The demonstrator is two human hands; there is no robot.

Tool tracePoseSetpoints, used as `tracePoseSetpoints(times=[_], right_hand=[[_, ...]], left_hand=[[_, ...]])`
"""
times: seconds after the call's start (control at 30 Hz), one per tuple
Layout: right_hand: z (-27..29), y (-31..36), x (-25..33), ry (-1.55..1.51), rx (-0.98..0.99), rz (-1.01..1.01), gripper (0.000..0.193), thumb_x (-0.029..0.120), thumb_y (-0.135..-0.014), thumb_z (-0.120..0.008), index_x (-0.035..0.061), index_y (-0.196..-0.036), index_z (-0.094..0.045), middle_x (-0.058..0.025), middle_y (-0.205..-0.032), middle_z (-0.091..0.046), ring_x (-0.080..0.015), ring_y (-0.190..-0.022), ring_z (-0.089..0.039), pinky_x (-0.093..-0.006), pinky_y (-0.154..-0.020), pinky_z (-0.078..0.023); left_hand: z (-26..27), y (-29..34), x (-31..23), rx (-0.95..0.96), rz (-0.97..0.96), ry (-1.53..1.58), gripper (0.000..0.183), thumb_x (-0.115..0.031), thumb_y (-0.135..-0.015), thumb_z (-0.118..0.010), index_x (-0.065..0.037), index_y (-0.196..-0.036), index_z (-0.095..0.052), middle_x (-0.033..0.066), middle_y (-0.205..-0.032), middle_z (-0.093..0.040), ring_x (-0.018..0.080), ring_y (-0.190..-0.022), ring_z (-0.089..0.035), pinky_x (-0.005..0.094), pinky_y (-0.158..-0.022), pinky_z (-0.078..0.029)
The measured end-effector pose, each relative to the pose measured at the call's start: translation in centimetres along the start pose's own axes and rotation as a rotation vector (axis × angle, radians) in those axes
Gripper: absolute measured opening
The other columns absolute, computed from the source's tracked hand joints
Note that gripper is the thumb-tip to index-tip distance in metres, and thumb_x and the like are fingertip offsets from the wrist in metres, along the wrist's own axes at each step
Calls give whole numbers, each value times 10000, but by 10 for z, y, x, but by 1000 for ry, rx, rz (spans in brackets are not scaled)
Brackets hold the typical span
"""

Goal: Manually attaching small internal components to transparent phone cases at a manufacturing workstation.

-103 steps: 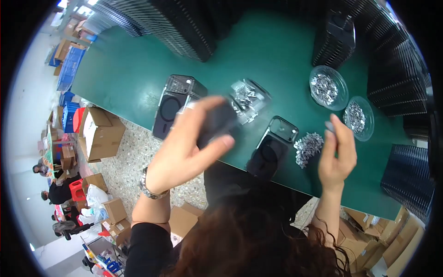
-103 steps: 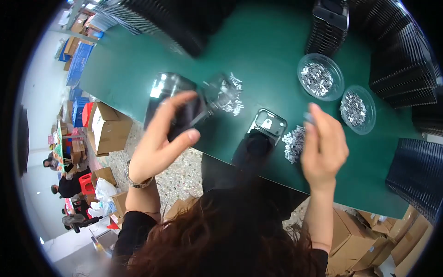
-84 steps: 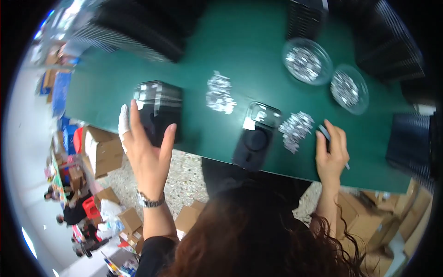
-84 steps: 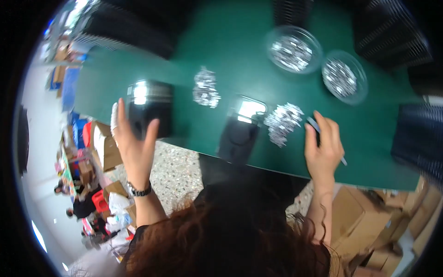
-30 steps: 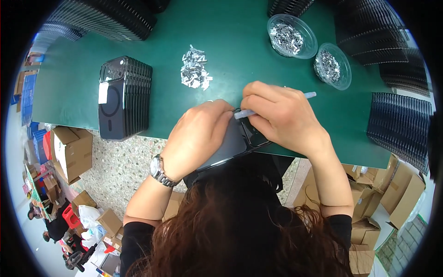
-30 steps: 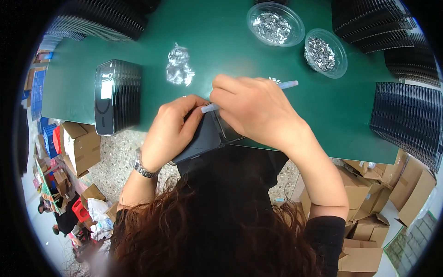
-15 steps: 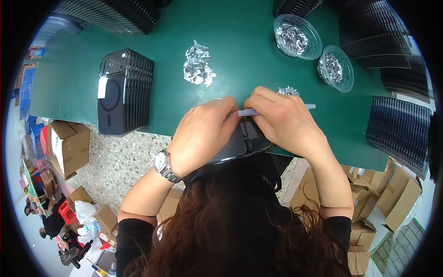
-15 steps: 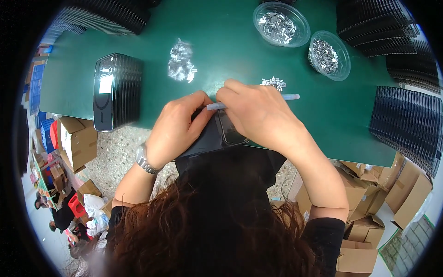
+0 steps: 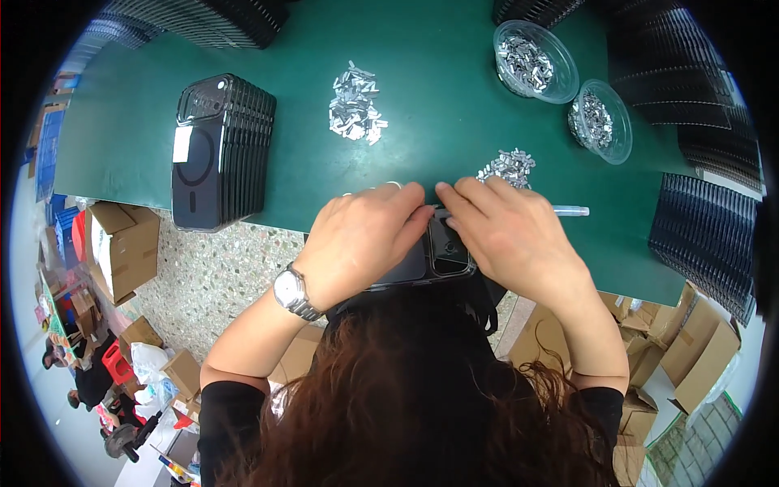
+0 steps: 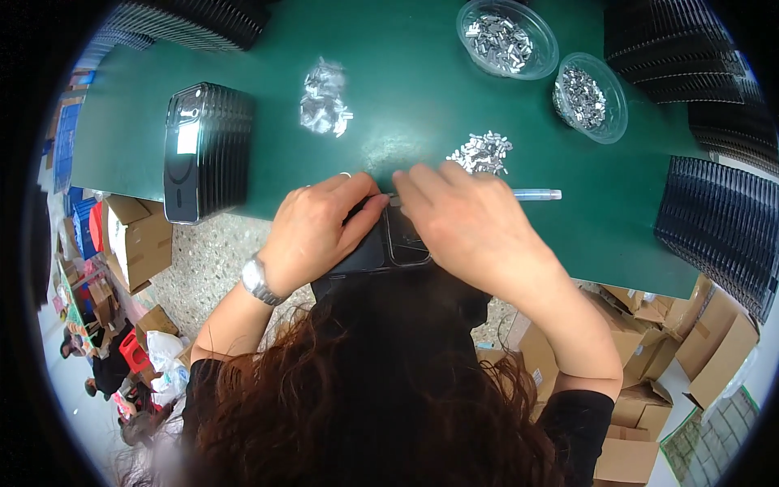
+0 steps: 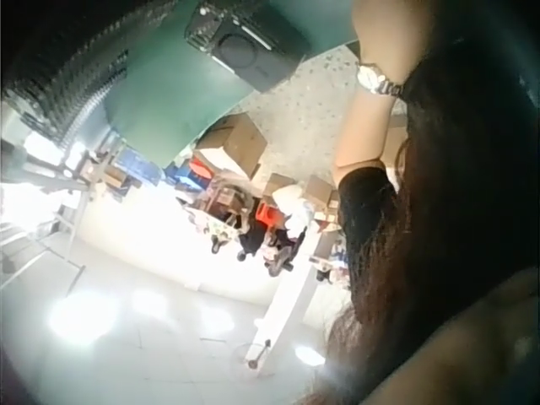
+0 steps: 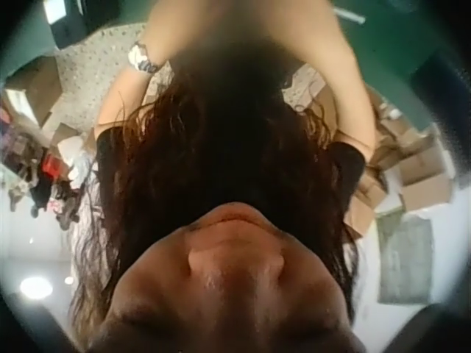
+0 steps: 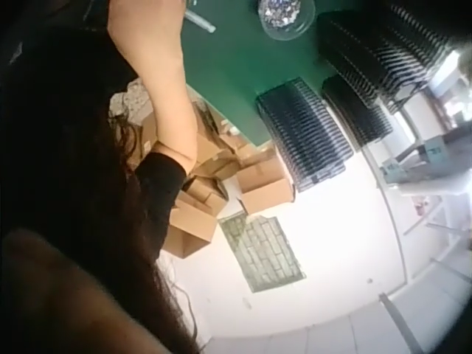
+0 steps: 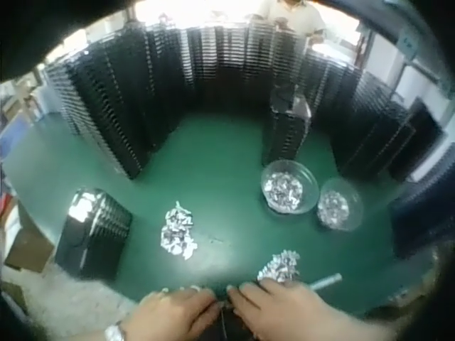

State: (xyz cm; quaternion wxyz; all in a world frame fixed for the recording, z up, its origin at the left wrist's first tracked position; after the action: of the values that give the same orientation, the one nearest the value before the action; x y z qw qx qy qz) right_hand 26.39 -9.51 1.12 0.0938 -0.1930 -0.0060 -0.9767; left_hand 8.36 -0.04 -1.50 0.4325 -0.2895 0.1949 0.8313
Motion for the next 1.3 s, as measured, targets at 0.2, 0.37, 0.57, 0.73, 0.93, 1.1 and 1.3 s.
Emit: tracePoseSetpoints(times=[0.2, 0.37, 0.57, 0.73, 0.93, 1.1, 1.3], right_hand=[[3, -1, 9, 90, 9, 40, 301, 115, -882, -756, 8, -1162, -729, -55, -989, -681, -226, -876, -652, -379, -687, -549], [-3, -4, 12, 75, -87, 65, 137, 89, -835, -683, 56, -965, -654, -41, -833, -583, -215, -811, -631, -365, -593, -529], [-12, -9, 19, 15, -151, -14, 98, 102, -862, -690, 83, -942, -636, -36, -815, -563, -207, -770, -622, -363, -589, -524], [-9, -18, 15, -14, -22, 63, 280, 79, -868, -775, 2, -1131, -718, -73, -950, -669, -251, -828, -660, -387, -669, -554], [-7, -29, 19, -20, 31, 127, 283, 67, -856, -783, -7, -1120, -711, -77, -936, -657, -253, -820, -654, -382, -668, -553], [-15, -31, 27, 1, -30, 71, 208, 93, -840, -712, 39, -1034, -661, -55, -858, -584, -222, -833, -643, -363, -647, -552], [-3, -49, 15, -244, 59, 13, 309, 123, -903, -779, -4, -1178, -721, -131, -972, -682, -315, -840, -672, -417, -760, -567]], left_hand=[[5, 7, -7, -43, -3, 8, 153, -195, -996, -713, -61, -959, -651, 136, -824, -677, 389, -707, -666, 485, -620, -524], [10, 8, -10, -76, 13, -17, 158, -193, -976, -748, -62, -972, -660, 125, -816, -672, 359, -700, -675, 458, -599, -526], [5, 14, -4, -130, 32, -42, 168, -196, -972, -757, -63, -970, -656, 123, -805, -660, 353, -689, -670, 456, -593, -522], [10, 18, 0, -155, 26, 17, 169, -192, -973, -755, -61, -962, -649, 114, -798, -653, 350, -685, -666, 451, -600, -524], [17, 25, 8, -155, 34, 23, 171, -189, -971, -756, -61, -948, -643, 100, -787, -648, 341, -682, -662, 445, -597, -520], [15, 25, 12, -184, 34, 23, 184, -200, -975, -752, -60, -933, -642, 94, -775, -640, 334, -674, -656, 444, -592, -515], [18, 32, 24, -168, 103, 80, 157, -183, -985, -743, -45, -976, -668, 121, -818, -679, 346, -723, -683, 432, -627, -531]])
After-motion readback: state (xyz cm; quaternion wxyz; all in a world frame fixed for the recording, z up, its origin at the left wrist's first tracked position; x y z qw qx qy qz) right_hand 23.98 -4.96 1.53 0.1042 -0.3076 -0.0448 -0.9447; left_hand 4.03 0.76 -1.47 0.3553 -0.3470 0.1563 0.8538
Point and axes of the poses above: each hand's wrist, its own y-axis away from the middle knuckle, its own z-axis out of the back of the hand, x = y × z, the point moved 2 cm from there along -y, towards the middle knuckle
